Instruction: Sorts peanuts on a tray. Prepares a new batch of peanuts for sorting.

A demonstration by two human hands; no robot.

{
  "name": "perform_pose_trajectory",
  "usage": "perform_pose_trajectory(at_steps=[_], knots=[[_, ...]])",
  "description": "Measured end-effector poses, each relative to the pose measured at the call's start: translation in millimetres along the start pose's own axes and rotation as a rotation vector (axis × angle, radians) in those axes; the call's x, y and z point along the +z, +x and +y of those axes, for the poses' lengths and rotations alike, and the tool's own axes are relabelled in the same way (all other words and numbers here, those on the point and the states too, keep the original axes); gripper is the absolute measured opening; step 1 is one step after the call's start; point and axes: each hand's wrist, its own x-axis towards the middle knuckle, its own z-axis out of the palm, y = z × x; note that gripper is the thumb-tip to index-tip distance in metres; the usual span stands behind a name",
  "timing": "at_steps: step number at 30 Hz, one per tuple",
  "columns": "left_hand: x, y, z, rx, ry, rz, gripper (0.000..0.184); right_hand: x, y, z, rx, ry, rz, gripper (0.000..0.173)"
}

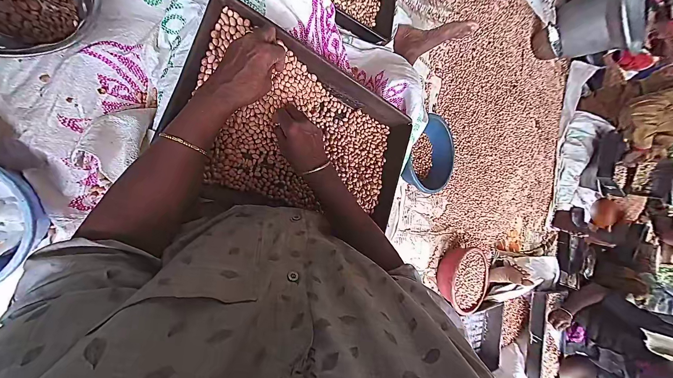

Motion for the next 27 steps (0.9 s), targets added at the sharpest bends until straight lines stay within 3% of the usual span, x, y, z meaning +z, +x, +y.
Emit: perform_pose_trajectory(at_steps=[7,14,19,24,26,27], knots=[[2,-1,-2,0.013,0.007,0.026,0.023,12,-4,7,0.020,0.067,0.115,0.025],[4,0,-2,0.009,0.002,0.028,0.022,21,-9,15,-0.028,0.067,0.215,0.016],[2,0,-1,-0.001,0.000,0.013,0.021,8,1,19,-0.044,0.095,0.017,0.022],[2,0,0,-0.004,0.013,0.010,0.020,-10,16,24,-0.136,0.109,-0.158,0.016],[2,1,-1,-0.001,0.018,0.011,0.020,-27,22,30,-0.113,0.214,-0.052,0.017],[2,1,-1,0.001,0.022,0.013,0.020,-34,24,37,-0.085,0.354,0.132,0.017]])
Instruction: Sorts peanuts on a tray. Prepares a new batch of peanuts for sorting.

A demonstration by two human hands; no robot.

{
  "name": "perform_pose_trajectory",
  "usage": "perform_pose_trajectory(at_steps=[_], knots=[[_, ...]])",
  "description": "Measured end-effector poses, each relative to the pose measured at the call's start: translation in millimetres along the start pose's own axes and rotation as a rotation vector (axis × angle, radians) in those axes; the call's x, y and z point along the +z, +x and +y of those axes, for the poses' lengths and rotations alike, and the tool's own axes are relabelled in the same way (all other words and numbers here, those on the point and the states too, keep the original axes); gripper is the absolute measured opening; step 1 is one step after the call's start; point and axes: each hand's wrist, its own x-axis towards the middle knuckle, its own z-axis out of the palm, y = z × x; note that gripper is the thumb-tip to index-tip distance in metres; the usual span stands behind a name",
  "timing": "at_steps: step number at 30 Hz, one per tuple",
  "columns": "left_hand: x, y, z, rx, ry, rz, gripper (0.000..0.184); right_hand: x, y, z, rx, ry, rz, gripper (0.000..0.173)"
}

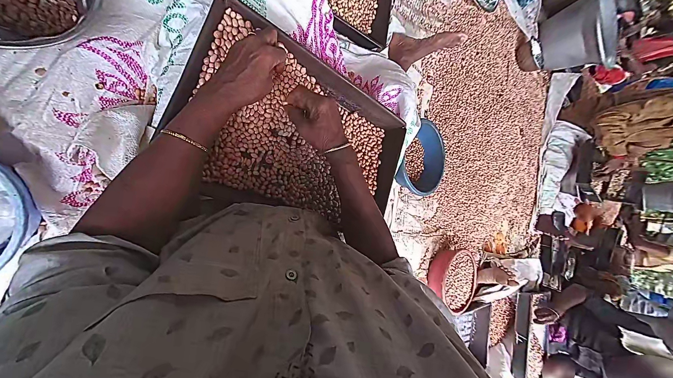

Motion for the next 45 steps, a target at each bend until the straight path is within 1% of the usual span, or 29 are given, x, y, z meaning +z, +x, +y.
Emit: perform_pose_trajectory(at_steps=[1,2,3,4,5,7,8,9,10,11,12,14,16,19,21,25,28,32,35,37,38,39,40,41,42,43,44,45], knots=[[1,0,-1,0.002,0.003,0.001,0.021,-9,5,2,0.026,0.196,0.216,0.023],[1,0,0,-0.001,0.002,-0.001,0.020,-20,10,-1,0.095,0.413,0.349,0.034],[2,0,-1,-0.003,0.003,-0.003,0.021,-30,11,-6,0.187,0.578,0.383,0.044],[2,-1,-1,-0.001,0.003,-0.003,0.020,-33,7,-11,0.253,0.657,0.355,0.044],[1,-1,-1,0.003,0.003,-0.001,0.020,-29,-3,-15,0.271,0.654,0.265,0.038],[0,0,-1,0.020,-0.008,0.011,0.021,-10,-30,-19,0.201,0.465,-0.044,0.020],[0,0,0,0.022,-0.010,0.014,0.020,2,-45,-18,0.130,0.306,-0.178,0.016],[1,-1,0,0.014,-0.014,0.008,0.021,15,-60,-18,0.060,0.136,-0.251,0.014],[1,-2,1,0.004,-0.016,0.001,0.021,27,-75,-16,-0.009,-0.002,-0.245,0.011],[0,-2,1,-0.009,-0.012,-0.009,0.021,36,-90,-14,-0.058,-0.114,-0.210,0.007],[0,-3,2,-0.014,-0.009,-0.009,0.021,42,-99,-14,-0.095,-0.196,-0.166,0.006],[0,-3,1,-0.011,-0.003,-0.004,0.022,47,-104,-18,-0.133,-0.297,-0.135,0.006],[0,-2,1,-0.003,0.003,-0.006,0.022,52,-103,-24,-0.131,-0.381,-0.133,0.005],[-1,-3,2,0.000,-0.003,-0.001,0.022,56,-95,-31,-0.116,-0.366,-0.077,0.008],[0,-2,1,-0.011,0.002,-0.001,0.022,59,-100,-24,-0.096,-0.354,-0.081,0.006],[1,-2,2,-0.016,0.000,0.007,0.024,53,-104,-15,-0.032,-0.133,-0.098,0.010],[1,-2,2,-0.021,0.001,-0.004,0.024,57,-109,-8,-0.097,-0.118,-0.098,0.011],[0,-3,2,-0.020,0.012,-0.011,0.026,62,-110,-7,-0.160,-0.211,-0.116,0.007],[0,-1,2,-0.023,0.018,-0.008,0.025,61,-101,-15,-0.191,-0.303,-0.187,0.007],[-2,-2,6,-0.020,0.015,-0.010,0.024,41,-80,-27,-0.147,-0.263,-0.327,0.018],[-2,-2,8,-0.025,0.011,-0.013,0.023,28,-67,-29,-0.106,-0.207,-0.320,0.021],[-3,-2,8,-0.030,0.011,-0.013,0.023,16,-56,-25,-0.084,-0.126,-0.171,0.021],[-2,-2,8,-0.032,0.009,-0.008,0.023,3,-43,-18,-0.055,0.007,0.054,0.024],[-2,-1,8,-0.029,0.013,0.006,0.023,-12,-28,-13,0.008,0.183,0.250,0.031],[-1,-1,7,-0.025,0.019,0.014,0.023,-27,-14,-13,0.104,0.360,0.359,0.037],[0,-2,7,-0.023,0.026,0.019,0.023,-38,-4,-13,0.188,0.490,0.405,0.037],[0,-3,7,-0.023,0.029,0.016,0.024,-41,0,-10,0.237,0.541,0.387,0.034],[-1,-3,7,-0.022,0.030,0.011,0.024,-38,-3,-6,0.237,0.531,0.309,0.032]])
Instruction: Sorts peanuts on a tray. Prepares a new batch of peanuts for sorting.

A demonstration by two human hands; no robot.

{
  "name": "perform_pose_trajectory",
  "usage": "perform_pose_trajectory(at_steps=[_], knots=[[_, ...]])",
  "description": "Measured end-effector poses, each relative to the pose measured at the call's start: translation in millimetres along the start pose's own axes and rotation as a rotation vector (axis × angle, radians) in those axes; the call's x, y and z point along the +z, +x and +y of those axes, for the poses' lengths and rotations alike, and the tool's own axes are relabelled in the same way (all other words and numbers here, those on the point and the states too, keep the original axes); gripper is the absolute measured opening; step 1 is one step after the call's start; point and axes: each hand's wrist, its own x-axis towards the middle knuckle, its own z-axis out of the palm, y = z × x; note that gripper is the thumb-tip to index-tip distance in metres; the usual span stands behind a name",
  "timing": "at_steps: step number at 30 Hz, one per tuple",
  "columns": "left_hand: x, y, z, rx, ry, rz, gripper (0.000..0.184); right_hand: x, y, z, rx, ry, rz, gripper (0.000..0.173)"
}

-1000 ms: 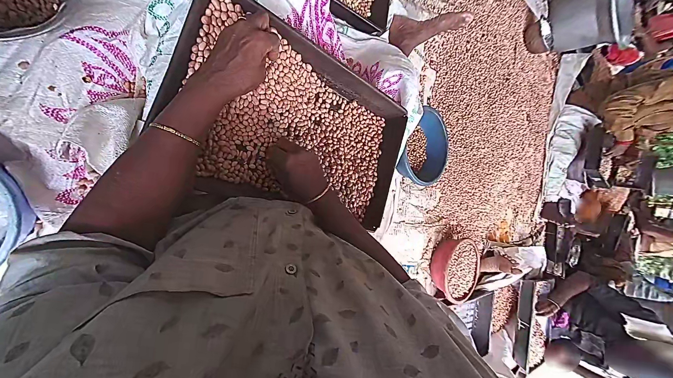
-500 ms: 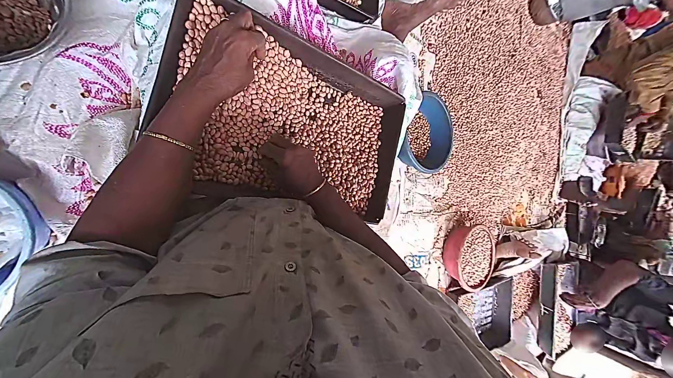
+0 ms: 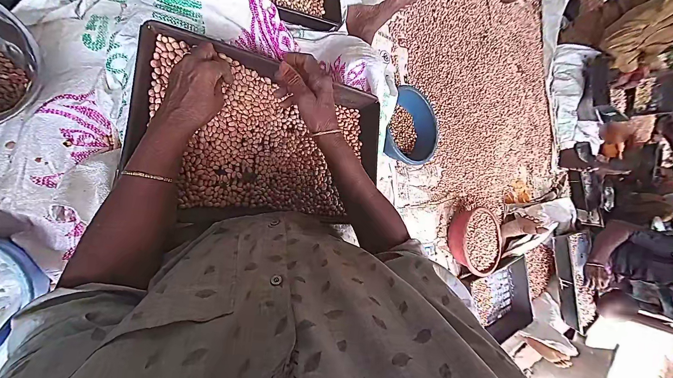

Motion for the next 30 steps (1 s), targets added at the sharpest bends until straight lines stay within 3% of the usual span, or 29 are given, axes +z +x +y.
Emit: perform_pose_trajectory(at_steps=[2,4,5,7,9,11,13,16,18,22,26,30], knots=[[-1,1,0,-0.004,-0.004,-0.010,0.024,1,-17,18,0.009,-0.079,-0.290,0.027],[-1,1,-1,-0.014,0.002,-0.017,0.024,-4,-39,34,0.203,-0.061,-0.614,0.033],[0,1,-1,-0.019,0.004,-0.019,0.025,-10,-48,44,0.314,0.014,-0.644,0.034],[0,2,0,-0.020,0.006,-0.019,0.025,-29,-62,56,0.509,0.187,-0.414,0.033],[0,2,0,-0.019,0.010,-0.023,0.025,-47,-70,65,0.560,0.285,-0.049,0.036],[1,2,1,-0.011,0.007,-0.020,0.024,-58,-71,72,0.491,0.279,0.254,0.037],[1,2,0,0.003,-0.009,-0.006,0.024,-59,-65,69,0.361,0.211,0.377,0.036],[4,1,-4,0.054,-0.028,0.043,0.025,-40,-46,49,0.201,0.060,0.268,0.030],[5,1,-5,0.080,-0.031,0.058,0.027,-21,-28,43,0.150,-0.205,0.119,0.020],[6,1,-5,0.055,-0.010,0.028,0.024,11,-4,39,0.292,-0.831,-0.130,0.023],[5,3,-5,0.030,0.011,0.026,0.023,18,-8,47,0.277,-0.867,-0.108,0.030],[5,3,-1,0.025,0.013,0.024,0.023,16,-17,57,0.117,-0.822,-0.068,0.023]])
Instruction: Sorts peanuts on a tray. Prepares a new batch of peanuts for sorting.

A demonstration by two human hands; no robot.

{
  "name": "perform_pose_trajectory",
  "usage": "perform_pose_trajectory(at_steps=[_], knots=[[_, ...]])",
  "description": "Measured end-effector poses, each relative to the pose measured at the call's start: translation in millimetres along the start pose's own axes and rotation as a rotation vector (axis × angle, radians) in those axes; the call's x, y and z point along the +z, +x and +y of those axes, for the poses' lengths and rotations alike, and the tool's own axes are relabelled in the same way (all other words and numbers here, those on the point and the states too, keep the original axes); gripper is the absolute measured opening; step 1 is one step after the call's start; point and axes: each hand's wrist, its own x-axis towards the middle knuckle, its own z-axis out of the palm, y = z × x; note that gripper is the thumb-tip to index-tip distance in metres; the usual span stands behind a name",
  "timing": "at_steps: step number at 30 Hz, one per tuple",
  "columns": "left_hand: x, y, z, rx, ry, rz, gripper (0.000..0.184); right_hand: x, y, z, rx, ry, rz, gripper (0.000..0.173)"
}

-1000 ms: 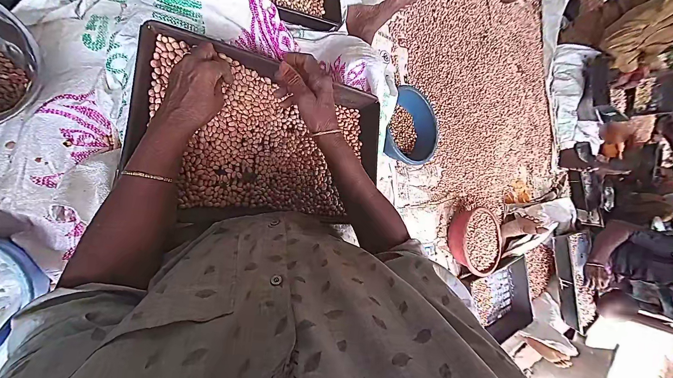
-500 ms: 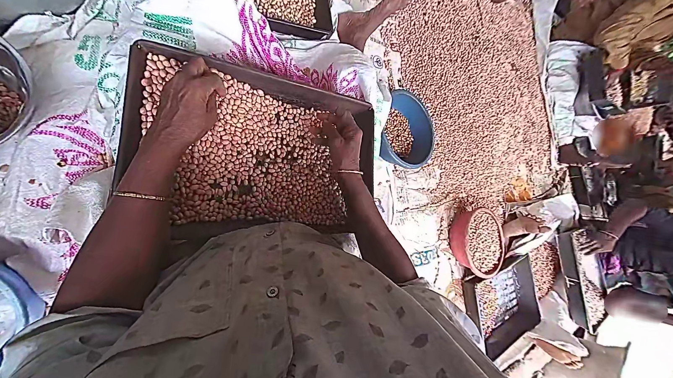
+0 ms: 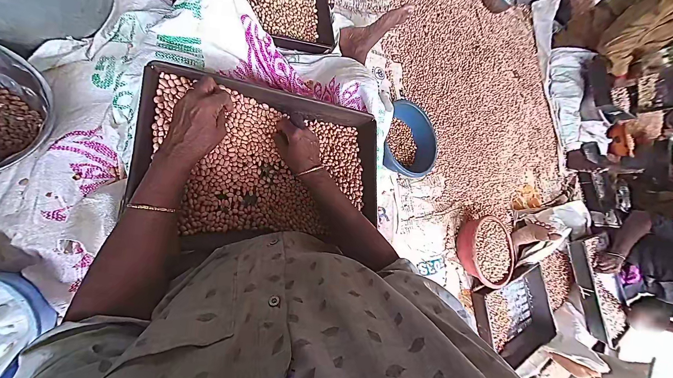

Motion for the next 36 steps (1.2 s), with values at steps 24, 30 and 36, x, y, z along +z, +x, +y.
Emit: perform_pose_trajectory(at_steps=[24,30,36], knots=[[-1,0,-1,-0.003,-0.005,0.012,0.018,28,20,-40,-0.377,0.194,0.090,0.023],[0,2,-2,-0.009,-0.001,0.007,0.019,34,16,-42,-0.395,0.116,0.172,0.023],[-2,1,-2,-0.019,-0.014,-0.003,0.020,-32,15,-46,-0.355,0.098,-0.411,0.019]])
